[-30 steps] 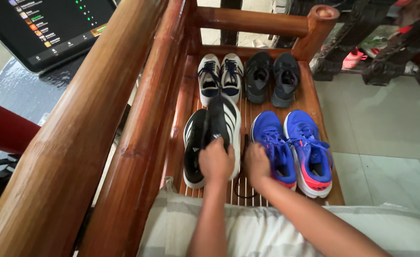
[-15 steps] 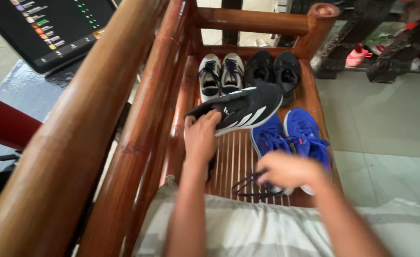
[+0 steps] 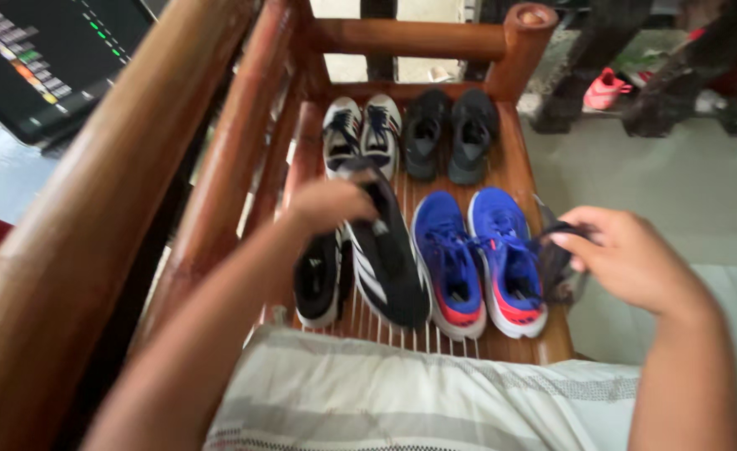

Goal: The person removes the blue laces from a pair of blue sneakers on a wooden bench and threads the laces back through the eyelets, then moves to a pair of black sneakers and begins un-lacing and re-lacing them, pulling the laces tight through the eyelets.

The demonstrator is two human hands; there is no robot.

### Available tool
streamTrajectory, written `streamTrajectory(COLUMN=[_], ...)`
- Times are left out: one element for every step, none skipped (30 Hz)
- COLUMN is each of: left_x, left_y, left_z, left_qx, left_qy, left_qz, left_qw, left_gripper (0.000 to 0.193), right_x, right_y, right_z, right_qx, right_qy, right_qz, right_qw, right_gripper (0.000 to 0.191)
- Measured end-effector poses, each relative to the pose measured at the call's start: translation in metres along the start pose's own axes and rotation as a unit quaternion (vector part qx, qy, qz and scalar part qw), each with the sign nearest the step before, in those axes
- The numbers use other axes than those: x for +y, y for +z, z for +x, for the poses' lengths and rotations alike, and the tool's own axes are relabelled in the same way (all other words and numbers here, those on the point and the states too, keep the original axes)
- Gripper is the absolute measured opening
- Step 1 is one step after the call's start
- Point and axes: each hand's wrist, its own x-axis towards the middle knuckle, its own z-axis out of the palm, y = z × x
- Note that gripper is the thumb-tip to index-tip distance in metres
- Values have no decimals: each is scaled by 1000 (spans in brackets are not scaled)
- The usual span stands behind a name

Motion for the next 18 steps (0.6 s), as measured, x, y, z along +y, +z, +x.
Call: streamTrajectory(left_x=[10,18,24,30,31,31,31,30,31,31,33,36,43,51,63,79,98,117], left_y=[10,21,33,44,54,63,70,74,75,77,80,82,81,79,79,80,84,91], left_z=[8,18,27,36,42,49,53,56,57,57,56,53,48,40,30,20,10,-3], left_qx=[45,89,73,58,92,126,157,176,195,214,270,325,379,396,407,412,424,430], left_qy=[83,166,188,208,191,173,155,126,97,67,26,-16,-59,-110,-159,-207,-230,-252], left_qz=[44,87,102,114,103,92,82,85,88,89,70,51,35,-75,-183,-288,-364,-437], left_qw=[995,978,974,970,972,972,972,973,972,970,960,944,923,909,881,839,797,748], left_gripper=[31,32,32,31,27,23,19,16,13,12,8,5,3,4,8,13,11,15], right_x=[-1,-2,-3,-2,-1,1,4,6,8,9,10,10,10,8,6,3,0,-3], right_y=[10,21,32,45,56,65,75,82,87,91,93,95,96,97,99,102,106,111], right_z=[10,19,28,33,36,39,42,46,48,51,52,54,55,56,56,55,54,53], right_qx=[5,-8,-19,-35,-52,-70,-89,-106,-95,-85,-75,-76,-76,-78,-94,-113,-132,-135], right_qy=[-15,-28,-39,-48,-57,-65,-74,-83,-84,-84,-85,-88,-94,-101,-73,-44,-17,-40], right_qz=[20,36,51,71,91,95,100,107,118,129,140,154,167,182,168,152,135,157], right_qw=[1000,999,998,996,993,991,988,985,985,984,984,981,978,975,979,981,982,978], right_gripper=[17,16,16,15,15,14,14,14,13,12,12,13,14,15,19,23,27,32])
